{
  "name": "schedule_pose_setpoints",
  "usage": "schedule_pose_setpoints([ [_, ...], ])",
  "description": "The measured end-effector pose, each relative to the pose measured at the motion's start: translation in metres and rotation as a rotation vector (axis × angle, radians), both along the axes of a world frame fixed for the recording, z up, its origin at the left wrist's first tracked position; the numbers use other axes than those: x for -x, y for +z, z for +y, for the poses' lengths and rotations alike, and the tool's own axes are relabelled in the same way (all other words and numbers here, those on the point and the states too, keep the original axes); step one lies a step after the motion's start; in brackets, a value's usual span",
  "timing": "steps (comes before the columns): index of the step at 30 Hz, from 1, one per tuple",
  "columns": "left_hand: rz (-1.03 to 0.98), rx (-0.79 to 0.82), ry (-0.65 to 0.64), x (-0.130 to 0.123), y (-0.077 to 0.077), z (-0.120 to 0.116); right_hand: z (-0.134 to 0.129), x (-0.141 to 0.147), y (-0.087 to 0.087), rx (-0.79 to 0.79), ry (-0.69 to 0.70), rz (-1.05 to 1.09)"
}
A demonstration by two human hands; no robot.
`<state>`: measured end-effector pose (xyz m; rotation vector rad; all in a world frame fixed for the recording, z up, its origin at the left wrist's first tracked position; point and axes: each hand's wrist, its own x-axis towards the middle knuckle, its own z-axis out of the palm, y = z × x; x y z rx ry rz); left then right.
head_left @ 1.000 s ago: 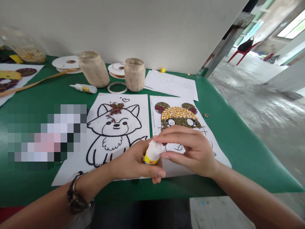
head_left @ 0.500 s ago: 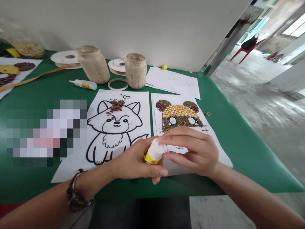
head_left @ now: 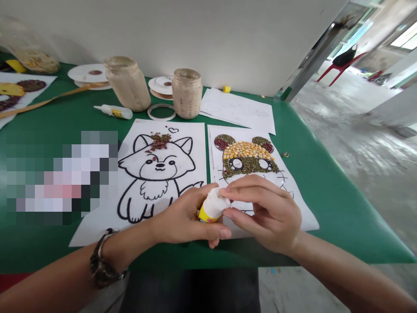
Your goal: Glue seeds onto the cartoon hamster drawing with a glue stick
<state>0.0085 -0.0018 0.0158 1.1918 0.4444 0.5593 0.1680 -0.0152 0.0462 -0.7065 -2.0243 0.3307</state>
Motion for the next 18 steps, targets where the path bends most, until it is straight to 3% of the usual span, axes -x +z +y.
schedule_pose_setpoints([
  [13,0.036,0.020,0.016,-0.0005,-0.0016,0.0008,-0.0003,0.0004,0.0042,0.045,-0.013,0.001],
  [18,0.052,0.003,0.017,0.0002,-0.0009,0.0011,0.0002,0.0000,0.0043,-0.012,-0.037,-0.027],
])
